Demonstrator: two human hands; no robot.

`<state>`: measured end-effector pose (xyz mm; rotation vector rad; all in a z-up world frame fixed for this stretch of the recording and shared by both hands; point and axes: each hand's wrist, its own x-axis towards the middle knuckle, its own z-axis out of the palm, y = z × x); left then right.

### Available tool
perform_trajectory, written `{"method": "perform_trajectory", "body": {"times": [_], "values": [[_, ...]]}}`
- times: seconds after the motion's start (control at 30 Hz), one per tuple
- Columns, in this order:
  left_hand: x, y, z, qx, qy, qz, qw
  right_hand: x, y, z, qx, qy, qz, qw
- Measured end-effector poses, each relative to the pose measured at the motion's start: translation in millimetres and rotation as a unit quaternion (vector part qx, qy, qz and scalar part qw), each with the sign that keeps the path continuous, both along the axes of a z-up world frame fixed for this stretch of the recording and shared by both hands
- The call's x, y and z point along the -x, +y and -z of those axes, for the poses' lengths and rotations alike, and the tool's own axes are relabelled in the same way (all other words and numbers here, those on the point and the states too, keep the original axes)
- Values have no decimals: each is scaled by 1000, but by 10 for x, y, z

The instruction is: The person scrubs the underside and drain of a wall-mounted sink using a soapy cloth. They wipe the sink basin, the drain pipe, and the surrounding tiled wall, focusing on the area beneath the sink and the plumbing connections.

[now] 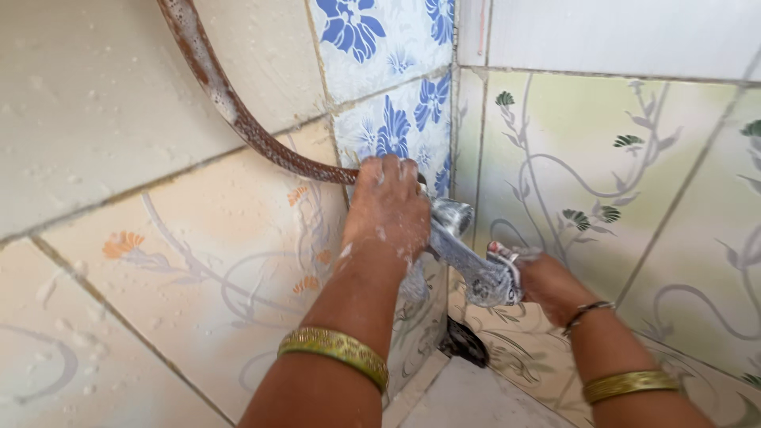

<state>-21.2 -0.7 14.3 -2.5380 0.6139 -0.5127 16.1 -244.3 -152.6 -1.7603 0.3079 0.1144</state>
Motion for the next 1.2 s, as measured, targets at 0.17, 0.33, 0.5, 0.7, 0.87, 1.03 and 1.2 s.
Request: {"method": "perform_trajectory", "body": {"times": [0.17,0.33,0.5,0.7,0.87,1.03,1.2], "values": [[91,-39,-41,-2,15,-28,1000,420,-120,-343,-200,-75,-164,963],[140,-90,-87,15,-4,-36,999,438,480,-454,-389,-198,-76,897],[82,-154,-59,0,-10,-43,999,232,928,-473,-458,-198,36,866],[-6,-116,13,-12,-12,-30,999,101,928,-422,-340,-322,-5,883],[-49,-86,37,-18,-19,-21,999,5,698,-378,-200,-377,-72,901],[-67,-65,39,-31,-21,-15,999,-44,481,-349,-25,-478,-172,861],[-82,-61,54,-33,-10,-19,999,-132,866,-228,-404,-282,-22,870]]}}
